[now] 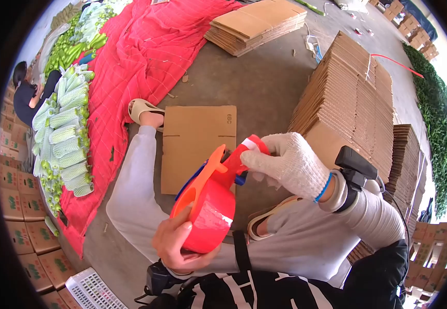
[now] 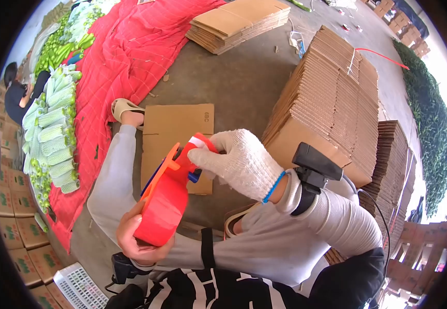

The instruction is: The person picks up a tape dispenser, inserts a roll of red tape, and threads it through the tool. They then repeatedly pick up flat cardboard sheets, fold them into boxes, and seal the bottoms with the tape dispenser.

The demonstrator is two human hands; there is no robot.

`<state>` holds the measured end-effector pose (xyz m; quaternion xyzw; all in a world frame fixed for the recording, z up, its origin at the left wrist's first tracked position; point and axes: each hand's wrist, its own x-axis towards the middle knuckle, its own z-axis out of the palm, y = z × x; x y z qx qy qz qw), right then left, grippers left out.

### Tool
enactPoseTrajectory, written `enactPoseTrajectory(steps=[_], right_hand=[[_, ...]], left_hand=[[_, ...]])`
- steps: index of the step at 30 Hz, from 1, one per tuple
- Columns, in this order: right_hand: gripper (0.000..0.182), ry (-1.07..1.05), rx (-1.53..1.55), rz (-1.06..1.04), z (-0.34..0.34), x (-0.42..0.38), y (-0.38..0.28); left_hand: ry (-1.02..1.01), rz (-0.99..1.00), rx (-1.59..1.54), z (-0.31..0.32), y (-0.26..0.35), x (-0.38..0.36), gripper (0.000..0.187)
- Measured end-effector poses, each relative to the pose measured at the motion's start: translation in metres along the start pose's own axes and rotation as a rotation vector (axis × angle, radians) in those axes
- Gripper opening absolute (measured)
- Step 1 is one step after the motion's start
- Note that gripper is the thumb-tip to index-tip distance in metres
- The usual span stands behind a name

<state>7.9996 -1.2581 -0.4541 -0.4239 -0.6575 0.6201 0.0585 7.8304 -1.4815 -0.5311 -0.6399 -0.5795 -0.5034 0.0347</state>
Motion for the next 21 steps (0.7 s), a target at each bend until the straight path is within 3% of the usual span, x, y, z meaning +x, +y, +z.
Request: enactPoseTrajectory(steps=[4, 11, 14, 16, 18, 20, 21], right_hand=[[0.039, -0.087, 0.101, 0.072, -0.016, -0.002, 0.001], [0.043, -0.243, -0.012, 0.012, -0.036, -0.003, -0.001], [0.047, -0.228, -0.091, -0.027, -0.04, -0.001, -0.008], [0.053, -0.025, 0.157, -0.252, -0.072, 0.012, 0.01], [0.049, 0.373, 0.536, -0.109, -0.116, 0.029, 0.029], [0.042, 0.471, 0.473, -0.038, -0.133, 0.024, 0.046], [0.041, 0.125, 0.414, -0.118, -0.125, 0.021, 0.056]], left_hand=[[0.072, -0.151, -0.401, -0.001, 0.001, -0.009, 0.084], [-0.059, -0.144, -0.472, -0.025, 0.006, -0.003, 0.089], [0.016, -0.174, -0.385, -0.029, 0.004, -0.013, 0.084], [0.134, -0.354, -0.159, -0.044, 0.0, -0.034, 0.082], [0.207, -0.573, -0.15, -0.062, -0.005, -0.04, 0.077], [0.21, -0.62, -0.246, -0.07, -0.015, -0.031, 0.073], [0.2, -0.64, -0.264, -0.067, -0.016, -0.024, 0.071]])
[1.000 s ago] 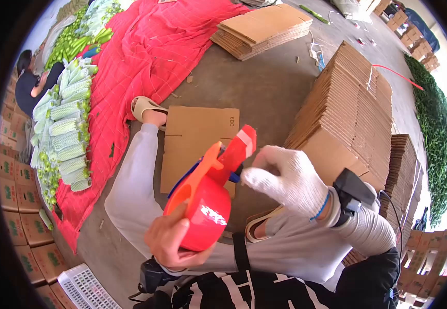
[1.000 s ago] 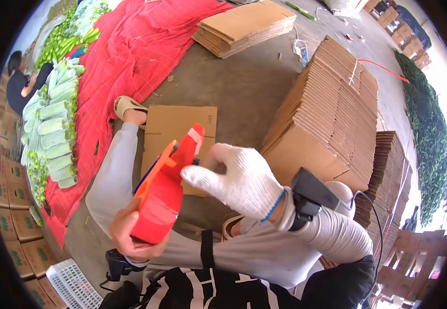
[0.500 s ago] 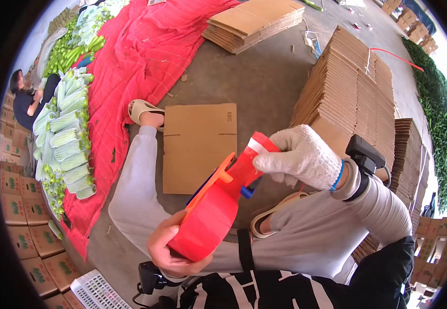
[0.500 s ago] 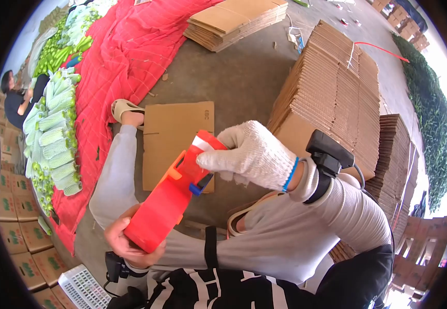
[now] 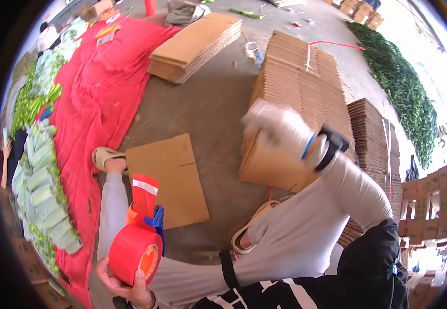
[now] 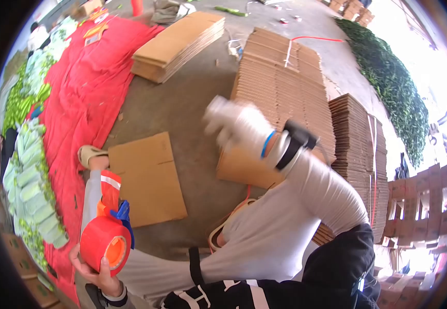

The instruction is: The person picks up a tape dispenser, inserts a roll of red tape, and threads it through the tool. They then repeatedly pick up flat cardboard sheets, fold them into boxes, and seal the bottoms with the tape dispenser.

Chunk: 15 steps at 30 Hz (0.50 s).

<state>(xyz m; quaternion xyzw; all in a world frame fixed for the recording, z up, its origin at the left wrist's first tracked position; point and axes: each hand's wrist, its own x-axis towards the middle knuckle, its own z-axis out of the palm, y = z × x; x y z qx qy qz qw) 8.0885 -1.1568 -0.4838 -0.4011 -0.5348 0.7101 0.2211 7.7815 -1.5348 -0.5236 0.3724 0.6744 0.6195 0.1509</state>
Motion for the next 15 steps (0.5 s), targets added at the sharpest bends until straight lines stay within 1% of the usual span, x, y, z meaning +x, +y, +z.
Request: enactPoseTrajectory(steps=[1, 2, 3, 4, 5, 6, 7, 8, 9, 10, 11, 12, 13, 14, 15], right_hand=[[0.047, -0.357, -0.041, 0.001, 0.019, -0.012, 0.015], [0.06, -0.421, -0.219, -0.068, 0.046, -0.025, 0.033], [0.076, -0.484, -0.401, -0.138, 0.078, -0.036, 0.041], [0.081, -0.498, -0.429, -0.123, 0.095, -0.047, 0.033], [0.087, -0.519, -0.458, -0.106, 0.11, -0.054, 0.029], [0.087, -0.349, 0.071, -0.224, 0.126, -0.042, 0.048], [0.078, -0.219, 0.133, -0.209, 0.1, -0.04, 0.054], [0.066, -0.123, 0.238, -0.152, 0.082, -0.037, 0.041], [0.052, -0.016, 0.128, -0.18, 0.063, -0.031, 0.034], [0.036, 0.114, -0.118, -0.188, 0.037, -0.027, 0.019], [0.022, 0.171, -0.156, -0.271, -0.014, -0.008, 0.039], [0.017, 0.362, -0.103, -0.298, -0.044, -0.002, 0.033], [0.018, 0.365, -0.208, -0.298, -0.075, -0.001, 0.018], [0.02, 0.491, -0.324, -0.168, -0.103, -0.007, 0.012], [0.023, 0.607, -0.388, -0.154, -0.16, -0.002, 0.036]], left_hand=[[-0.025, 0.015, -0.058, 0.016, 0.005, 0.01, 0.071], [-0.052, 0.023, -0.11, 0.035, 0.011, 0.018, 0.07], [-0.076, 0.035, -0.163, 0.059, 0.02, 0.027, 0.07], [-0.117, -0.008, -0.184, 0.087, 0.03, 0.032, 0.07], [-0.097, -0.081, -0.305, 0.122, 0.041, 0.038, 0.077], [-0.108, -0.131, -0.42, 0.152, 0.051, 0.043, 0.075], [-0.151, -0.176, -0.487, 0.179, 0.061, 0.051, 0.074], [-0.269, -0.118, -0.489, 0.199, 0.059, 0.06, 0.074], [-0.375, -0.093, -0.702, 0.222, 0.05, 0.064, 0.08], [-0.589, -0.044, -0.716, 0.235, 0.041, 0.077, 0.086], [-0.6, -0.067, -0.55, 0.237, 0.025, 0.079, 0.091], [-0.574, -0.112, -0.533, 0.233, 0.011, 0.085, 0.088], [-0.517, -0.051, -0.31, 0.22, -0.024, 0.092, 0.085], [-0.461, 0.014, -0.093, 0.203, -0.075, 0.103, 0.082], [-0.313, -0.086, 0.039, 0.179, -0.155, 0.103, 0.078]])
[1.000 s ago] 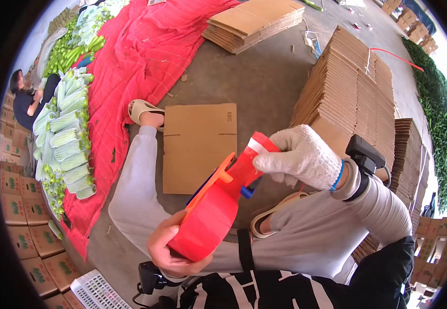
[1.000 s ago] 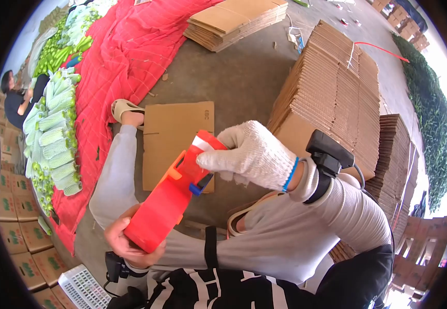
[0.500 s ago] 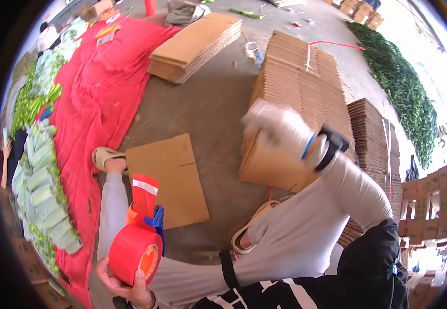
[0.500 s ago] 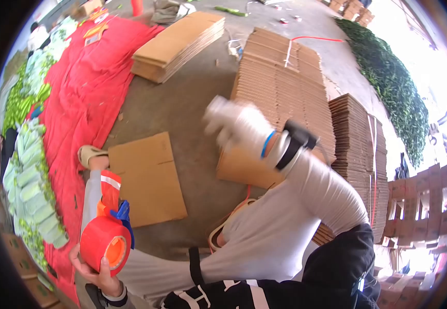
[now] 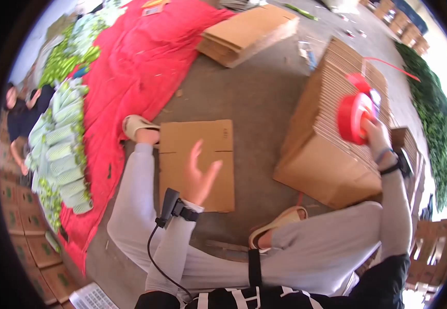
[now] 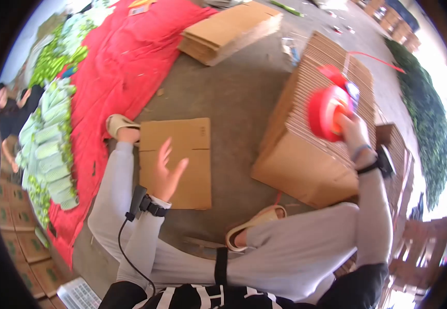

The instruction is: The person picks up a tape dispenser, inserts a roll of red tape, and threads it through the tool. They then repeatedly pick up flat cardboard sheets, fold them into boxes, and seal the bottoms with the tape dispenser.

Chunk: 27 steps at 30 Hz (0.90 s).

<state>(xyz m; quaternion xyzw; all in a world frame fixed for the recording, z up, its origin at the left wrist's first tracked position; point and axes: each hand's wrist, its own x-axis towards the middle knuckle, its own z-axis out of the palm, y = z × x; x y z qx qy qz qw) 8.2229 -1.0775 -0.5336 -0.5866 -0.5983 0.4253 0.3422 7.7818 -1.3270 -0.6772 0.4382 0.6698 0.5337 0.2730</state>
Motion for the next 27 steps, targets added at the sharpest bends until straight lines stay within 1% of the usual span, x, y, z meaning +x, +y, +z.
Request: enactPoseTrajectory(steps=[1, 2, 3, 4, 6, 7, 9, 10, 11, 14, 15, 17, 18, 19, 20, 21, 22, 23, 24, 26, 27], right_hand=[[0.027, 0.18, -0.163, 0.008, -0.03, 0.019, 0.041], [0.031, 0.27, -0.378, 0.06, -0.055, 0.029, 0.068], [0.03, 0.241, -0.373, 0.012, -0.06, 0.022, 0.076], [0.033, 0.21, -0.296, 0.03, -0.06, 0.017, 0.081], [0.035, 0.053, -0.144, 0.323, -0.059, 0.008, 0.055], [0.04, 0.085, -0.323, 0.42, -0.04, -0.005, 0.02], [0.048, 0.186, -0.724, -0.02, -0.062, 0.022, 0.051], [0.052, 0.243, -0.913, -0.239, -0.058, 0.023, 0.049], [0.051, 0.429, -1.062, -0.365, -0.057, 0.021, 0.046], [0.046, 0.311, -0.495, -0.288, 0.02, -0.017, -0.049], [0.043, 0.181, -0.442, -0.326, 0.038, -0.017, -0.059], [0.04, -0.081, -0.378, -0.358, 0.085, -0.03, -0.087], [0.041, -0.213, -0.369, -0.356, 0.117, -0.046, -0.11], [0.044, -0.357, -0.34, -0.199, 0.144, -0.06, -0.132], [0.054, -0.459, -0.301, -0.244, 0.166, -0.06, -0.124], [0.069, -0.5, -0.297, -0.26, 0.192, -0.063, -0.116], [0.082, -0.514, -0.241, -0.179, 0.218, -0.066, -0.11], [0.097, -0.523, -0.185, -0.098, 0.244, -0.07, -0.104], [0.102, -0.475, -0.183, -0.044, 0.263, -0.075, -0.101], [0.111, -0.361, -0.159, 0.032, 0.292, -0.083, -0.087], [0.109, -0.328, -0.073, 0.078, 0.302, -0.075, -0.063]], left_hand=[[0.144, -0.124, 0.102, -0.03, -0.076, -0.012, 0.075], [0.141, -0.347, 0.216, -0.067, -0.112, -0.025, 0.076], [0.231, -0.496, 0.232, -0.093, -0.175, -0.039, 0.08], [0.319, -0.644, 0.246, -0.104, -0.227, -0.051, 0.084], [0.35, -0.673, 0.609, -0.096, -0.25, -0.047, 0.094], [0.367, -0.68, 0.783, -0.092, -0.253, -0.041, 0.098], [0.321, -0.759, 0.799, -0.097, -0.254, -0.032, 0.099], [0.288, -0.792, 0.811, -0.101, -0.256, -0.028, 0.1], [0.238, -0.805, 0.651, -0.105, -0.258, -0.025, 0.093], [0.088, -0.827, 0.17, -0.118, -0.268, -0.027, 0.071], [0.071, -0.761, -0.014, -0.116, -0.253, -0.021, 0.064], [0.025, -0.619, -0.375, -0.105, -0.181, -0.013, 0.05], [-0.033, -0.529, -0.346, -0.102, -0.136, -0.011, 0.047], [-0.092, -0.435, -0.319, -0.099, -0.085, -0.009, 0.044], [-0.153, -0.336, -0.293, -0.093, -0.045, -0.007, 0.041], [-0.187, -0.185, -0.116, -0.085, -0.025, -0.013, 0.042], [-0.216, -0.031, 0.058, -0.077, -0.005, -0.023, 0.042], [-0.253, -0.1, 0.232, -0.071, 0.04, -0.032, 0.045], [-0.218, -0.009, 0.268, -0.058, 0.051, -0.043, 0.047], [-0.262, 0.073, 0.316, -0.037, 0.064, -0.062, 0.052], [-0.307, 0.014, 0.273, -0.029, 0.07, -0.067, 0.055]])
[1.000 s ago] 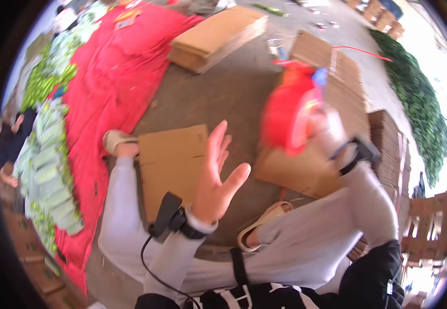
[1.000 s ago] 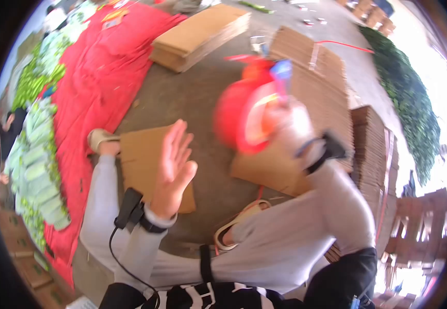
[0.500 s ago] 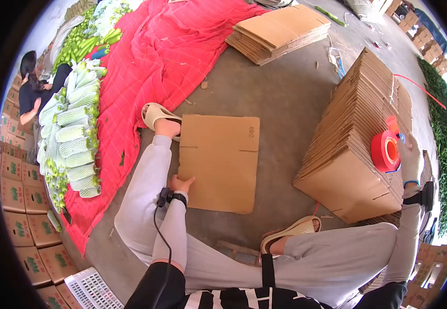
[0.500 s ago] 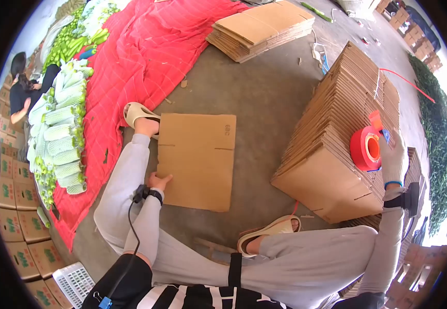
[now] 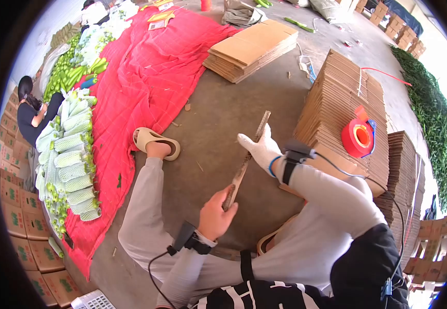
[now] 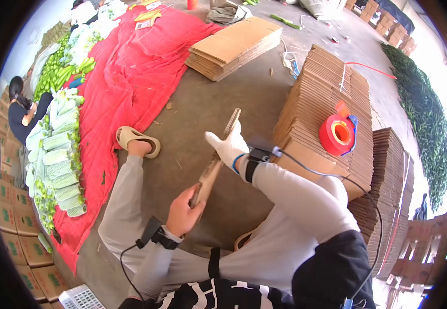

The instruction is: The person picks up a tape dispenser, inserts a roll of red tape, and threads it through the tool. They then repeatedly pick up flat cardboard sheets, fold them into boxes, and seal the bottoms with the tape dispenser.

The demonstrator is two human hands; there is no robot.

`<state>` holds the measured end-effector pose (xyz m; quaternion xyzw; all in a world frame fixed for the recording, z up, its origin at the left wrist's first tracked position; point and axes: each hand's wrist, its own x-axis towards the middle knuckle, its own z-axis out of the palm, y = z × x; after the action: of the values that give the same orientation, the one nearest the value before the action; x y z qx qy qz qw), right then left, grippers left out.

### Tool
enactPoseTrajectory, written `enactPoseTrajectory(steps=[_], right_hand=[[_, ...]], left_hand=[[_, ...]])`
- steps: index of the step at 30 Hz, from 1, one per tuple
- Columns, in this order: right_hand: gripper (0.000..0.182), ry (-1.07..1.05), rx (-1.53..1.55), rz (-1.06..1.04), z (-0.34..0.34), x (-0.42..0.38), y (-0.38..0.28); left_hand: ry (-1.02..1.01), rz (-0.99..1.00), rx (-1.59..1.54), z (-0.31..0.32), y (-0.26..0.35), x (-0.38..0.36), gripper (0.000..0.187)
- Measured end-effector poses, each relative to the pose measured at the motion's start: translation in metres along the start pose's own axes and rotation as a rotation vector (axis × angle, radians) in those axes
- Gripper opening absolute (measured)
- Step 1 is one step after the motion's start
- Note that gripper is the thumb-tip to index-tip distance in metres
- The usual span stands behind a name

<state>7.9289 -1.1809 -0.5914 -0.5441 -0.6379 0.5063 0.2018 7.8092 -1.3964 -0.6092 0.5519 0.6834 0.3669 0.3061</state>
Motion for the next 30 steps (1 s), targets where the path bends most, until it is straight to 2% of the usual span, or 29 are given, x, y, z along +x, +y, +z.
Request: enactPoseTrajectory(steps=[1, 3, 6, 8, 9, 11, 13, 15, 16, 18, 19, 20, 21, 23, 24, 25, 26, 27, 28, 29, 30], right_hand=[[0.106, 0.029, 0.092, 0.034, 0.009, 0.017, 0.029], [0.102, 0.026, 0.241, 0.029, 0.01, 0.017, 0.045], [0.091, -0.038, 0.382, -0.012, -0.002, -0.002, 0.031], [0.088, 0.013, 0.413, -0.195, 0.005, 0.014, 0.052], [0.087, 0.041, 0.428, -0.283, 0.004, 0.016, 0.055], [0.076, 0.059, 0.298, -0.236, -0.006, 0.019, 0.062], [0.065, 0.072, 0.171, -0.183, -0.011, 0.018, 0.062], [0.047, 0.068, 0.003, -0.009, -0.016, 0.021, 0.056], [0.043, 0.013, -0.123, -0.011, -0.024, 0.03, 0.062], [0.037, 0.041, -0.73, -0.272, -0.035, 0.045, 0.077], [0.035, 0.02, -0.614, -0.16, -0.042, -0.001, 0.037], [0.033, -0.017, -0.756, -0.271, -0.042, -0.026, 0.019], [0.03, -0.05, -0.825, -0.286, -0.035, -0.051, 0.014], [0.028, -0.101, -0.919, -0.293, -0.019, -0.088, 0.021], [0.027, -0.123, -1.014, -0.309, -0.01, -0.098, 0.024], [0.026, -0.145, -1.104, -0.315, -0.002, -0.105, 0.027], [0.025, -0.133, -1.164, -0.291, 0.007, -0.094, 0.042], [0.026, -0.162, -1.365, -0.379, 0.013, -0.079, 0.064], [0.028, -0.175, -1.574, -0.482, 0.019, -0.063, 0.086], [0.029, -0.172, -1.766, -0.596, 0.025, -0.048, 0.108], [0.029, -0.03, -1.731, -0.664, 0.029, -0.03, 0.147]], left_hand=[[-0.053, -0.046, -0.053, 0.005, 0.007, -0.003, 0.057], [-0.106, -0.095, -0.188, 0.013, 0.006, -0.012, 0.061], [-0.114, -0.112, -0.444, 0.034, -0.03, -0.013, 0.064], [-0.151, -0.155, -0.629, 0.033, -0.052, -0.009, 0.063], [-0.132, -0.156, -0.621, 0.028, -0.05, -0.01, 0.064], [-0.095, -0.155, -0.604, 0.015, -0.046, -0.011, 0.065], [-0.032, -0.226, -0.211, -0.011, -0.025, -0.017, 0.051], [-0.015, -0.27, 0.075, -0.029, -0.004, -0.017, 0.041], [0.172, -0.145, 0.135, -0.027, -0.01, -0.01, 0.031], [0.415, -0.119, 0.029, -0.052, -0.023, 0.011, 0.029], [0.647, 0.055, -0.109, -0.058, -0.069, 0.03, 0.027], [0.736, -0.078, -0.263, -0.079, -0.068, 0.036, 0.026], [0.763, -0.131, -0.406, -0.094, -0.076, 0.04, 0.024], [0.823, -0.196, -0.252, -0.089, -0.095, 0.041, 0.022], [0.782, -0.106, -0.17, -0.073, -0.112, 0.039, 0.021], [0.726, -0.03, 0.016, -0.066, -0.097, 0.036, 0.021], [0.567, -0.112, 0.115, -0.056, -0.082, 0.031, 0.02], [0.407, -0.038, 0.2, -0.048, -0.071, 0.028, 0.024], [0.083, -0.062, 0.149, -0.046, -0.067, 0.023, 0.029], [-0.215, 0.002, 0.198, -0.047, -0.082, 0.027, 0.036], [-0.219, -0.11, 0.183, -0.053, -0.076, 0.029, 0.039]])
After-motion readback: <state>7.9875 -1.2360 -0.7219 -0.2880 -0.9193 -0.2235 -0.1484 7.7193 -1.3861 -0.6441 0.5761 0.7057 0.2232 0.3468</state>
